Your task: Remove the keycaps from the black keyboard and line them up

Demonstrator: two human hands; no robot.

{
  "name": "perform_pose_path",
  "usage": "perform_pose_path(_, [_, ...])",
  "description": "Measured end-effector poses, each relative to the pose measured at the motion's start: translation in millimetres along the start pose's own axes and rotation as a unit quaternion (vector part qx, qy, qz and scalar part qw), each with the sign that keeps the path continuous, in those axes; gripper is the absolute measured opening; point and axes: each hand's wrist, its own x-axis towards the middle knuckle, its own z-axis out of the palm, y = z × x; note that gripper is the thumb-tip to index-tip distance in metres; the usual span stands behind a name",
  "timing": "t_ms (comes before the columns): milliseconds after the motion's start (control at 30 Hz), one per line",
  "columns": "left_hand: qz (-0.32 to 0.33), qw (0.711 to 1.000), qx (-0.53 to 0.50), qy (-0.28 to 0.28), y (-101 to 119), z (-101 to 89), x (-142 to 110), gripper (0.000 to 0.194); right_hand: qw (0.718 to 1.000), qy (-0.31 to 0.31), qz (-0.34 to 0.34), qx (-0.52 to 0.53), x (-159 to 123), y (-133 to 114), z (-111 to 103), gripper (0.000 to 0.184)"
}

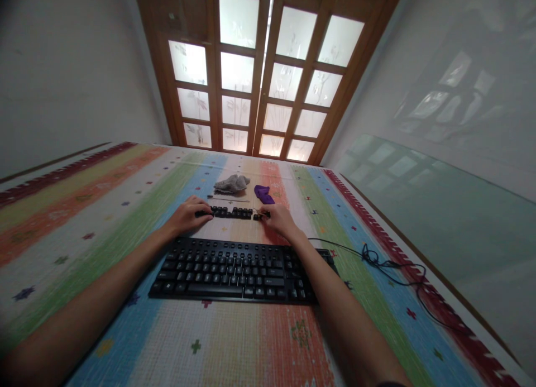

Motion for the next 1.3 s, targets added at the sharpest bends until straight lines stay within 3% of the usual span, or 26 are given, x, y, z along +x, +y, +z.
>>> perform_pose_path(267, [-0.007,1.000,0.014,0.011,1.1,-1.7,0.7,0.006,1.000,0.018,0.006,-0.012,-2.2,-1.9,3.7,0.017])
perform_pose_path(500, [-0.017,0.999,0.027,0.037,4.3,-13.8,-2.5,0.009,0.999,0.018,0.005,-0.037,-2.3,-3.0,-6.4,0.026])
perform_pose_path(867, [-0.019,0.997,0.043,0.057,19.6,-42.9,-39.4,0.015,0.992,-0.024,0.025,-0.118,-0.5,-11.8,-6.5,0.014])
perform_pose_path(1300, [-0.130,0.983,0.008,0.128,26.9,-44.4,-59.0,0.026,0.993,-0.038,-0.005,-0.112,1.3,-13.7,0.2,0.025])
